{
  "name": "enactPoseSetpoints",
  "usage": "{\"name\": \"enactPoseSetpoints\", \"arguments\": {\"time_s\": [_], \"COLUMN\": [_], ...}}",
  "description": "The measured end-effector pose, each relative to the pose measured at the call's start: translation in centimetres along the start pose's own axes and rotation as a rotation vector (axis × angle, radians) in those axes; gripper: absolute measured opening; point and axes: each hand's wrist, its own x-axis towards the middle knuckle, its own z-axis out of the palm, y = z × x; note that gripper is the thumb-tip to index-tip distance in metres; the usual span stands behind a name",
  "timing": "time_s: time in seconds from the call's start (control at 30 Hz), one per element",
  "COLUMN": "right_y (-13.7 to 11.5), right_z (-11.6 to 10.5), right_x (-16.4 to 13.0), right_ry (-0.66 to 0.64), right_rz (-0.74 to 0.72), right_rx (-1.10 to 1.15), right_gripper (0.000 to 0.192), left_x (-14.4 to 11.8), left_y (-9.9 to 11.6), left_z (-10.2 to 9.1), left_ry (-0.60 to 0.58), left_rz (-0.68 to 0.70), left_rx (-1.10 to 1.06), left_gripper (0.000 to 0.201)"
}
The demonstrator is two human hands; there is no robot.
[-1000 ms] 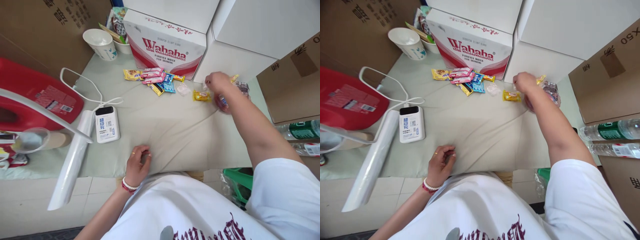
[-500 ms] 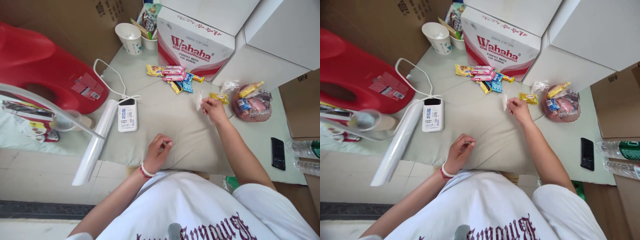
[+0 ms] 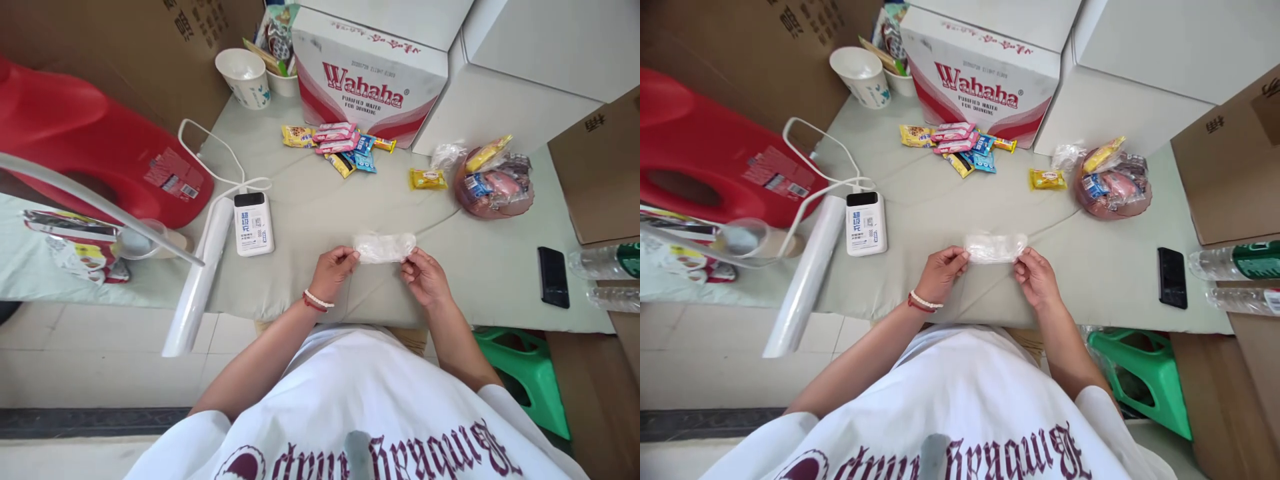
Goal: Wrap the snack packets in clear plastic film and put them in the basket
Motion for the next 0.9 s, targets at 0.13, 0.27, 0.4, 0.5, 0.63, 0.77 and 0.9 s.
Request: {"name": "enactPoseSetpoints", "arguments": {"time_s": [0.13, 0.27, 0.4, 0.5, 0.63, 0.77, 0.9], "right_y": [0.1, -0.7, -0.4, 0.5, 1.4, 1.5, 1.1], "right_z": [-0.8, 0.8, 3.0, 3.7, 3.5, 2.8, 2.9], "right_x": [-0.7, -1.3, -0.8, -0.5, -0.7, -0.3, 0.3], "right_ry": [0.202, -0.135, -0.387, -0.306, -0.333, -0.173, -0.198], "right_rz": [-0.381, -0.832, -0.796, -0.699, -0.619, -0.527, -0.516], "right_rx": [-0.418, -0.839, -0.845, -0.762, -0.708, -0.533, -0.517], "right_gripper": [0.027, 0.022, 0.016, 0.017, 0.018, 0.027, 0.028], "left_x": [-0.9, -1.4, -1.7, -1.8, -1.9, -2.0, -2.0], "left_y": [0.9, 2.0, 2.1, 1.7, 1.2, 1.3, 1.3], "left_z": [-0.3, 0.2, 0.4, 0.4, 0.4, 0.5, 0.5], "left_ry": [-0.040, -0.090, -0.089, -0.076, -0.066, -0.070, -0.108], "left_rz": [0.052, 0.083, 0.074, 0.054, 0.089, 0.077, 0.066], "left_rx": [0.021, 0.070, 0.060, 0.047, 0.048, 0.054, 0.049], "left_gripper": [0.037, 0.038, 0.042, 0.044, 0.042, 0.039, 0.039]}}
